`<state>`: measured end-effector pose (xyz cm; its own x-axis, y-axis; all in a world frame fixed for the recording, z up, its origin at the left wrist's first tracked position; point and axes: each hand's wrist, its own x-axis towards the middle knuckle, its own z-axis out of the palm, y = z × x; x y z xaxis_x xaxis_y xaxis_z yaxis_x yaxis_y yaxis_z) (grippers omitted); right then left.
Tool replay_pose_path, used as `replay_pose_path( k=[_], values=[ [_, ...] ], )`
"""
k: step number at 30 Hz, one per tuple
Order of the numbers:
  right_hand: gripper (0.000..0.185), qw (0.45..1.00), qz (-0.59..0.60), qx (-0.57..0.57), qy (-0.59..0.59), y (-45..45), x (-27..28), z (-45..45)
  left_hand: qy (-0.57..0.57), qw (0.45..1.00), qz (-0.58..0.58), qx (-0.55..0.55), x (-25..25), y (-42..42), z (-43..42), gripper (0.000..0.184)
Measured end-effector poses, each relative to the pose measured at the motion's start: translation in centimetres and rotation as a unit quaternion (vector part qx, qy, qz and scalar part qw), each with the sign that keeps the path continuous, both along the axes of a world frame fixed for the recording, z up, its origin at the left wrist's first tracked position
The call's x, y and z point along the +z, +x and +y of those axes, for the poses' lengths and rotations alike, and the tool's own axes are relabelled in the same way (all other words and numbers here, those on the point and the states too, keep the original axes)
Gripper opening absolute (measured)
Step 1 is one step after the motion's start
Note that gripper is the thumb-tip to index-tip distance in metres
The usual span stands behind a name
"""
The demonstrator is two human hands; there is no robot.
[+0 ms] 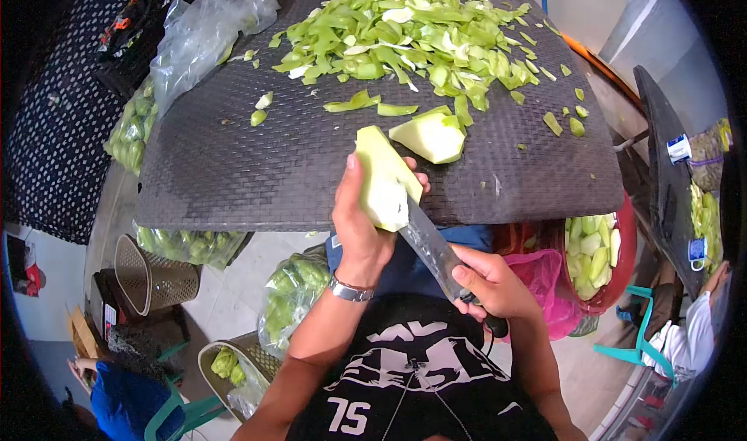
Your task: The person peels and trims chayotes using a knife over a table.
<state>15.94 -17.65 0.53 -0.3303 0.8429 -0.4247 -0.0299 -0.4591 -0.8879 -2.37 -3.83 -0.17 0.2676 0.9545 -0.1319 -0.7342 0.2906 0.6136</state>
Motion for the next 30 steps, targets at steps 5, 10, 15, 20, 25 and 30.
replay_pose_path(
  k=[5,10,15,20,25,30],
  values=[
    [0.048,0.998,-0.051,0.014,-0.017,0.5,0.7,-0.2,-0.011,0.971,0.1,-0.215,-0.1,-2.9,1.8,0.058],
    [0.045,0.999,-0.018,-0.009,-0.042,0.9,1.2,0.6,-0.019,0.995,-0.055,-0.078,0.1,-1.2,1.5,0.058],
    [0.057,0.897,-0.349,-0.068,0.262,-0.8,2.1,-1.1,-0.042,0.982,-0.185,0.014,0.1,-2.3,2.6,0.058],
    [0.059,0.819,-0.47,-0.081,0.318,-2.2,4.1,-0.7,-0.041,0.971,-0.233,-0.047,0.2,-1.6,2.2,0.058],
    [0.046,0.835,-0.473,-0.048,0.277,-2.0,2.5,-0.2,-0.027,0.979,-0.203,-0.021,0.3,-1.7,2.5,0.06],
    [0.045,0.845,-0.471,-0.057,0.246,-2.3,2.7,0.0,0.014,0.99,-0.141,0.003,1.2,-1.8,2.1,0.066]
  ],
)
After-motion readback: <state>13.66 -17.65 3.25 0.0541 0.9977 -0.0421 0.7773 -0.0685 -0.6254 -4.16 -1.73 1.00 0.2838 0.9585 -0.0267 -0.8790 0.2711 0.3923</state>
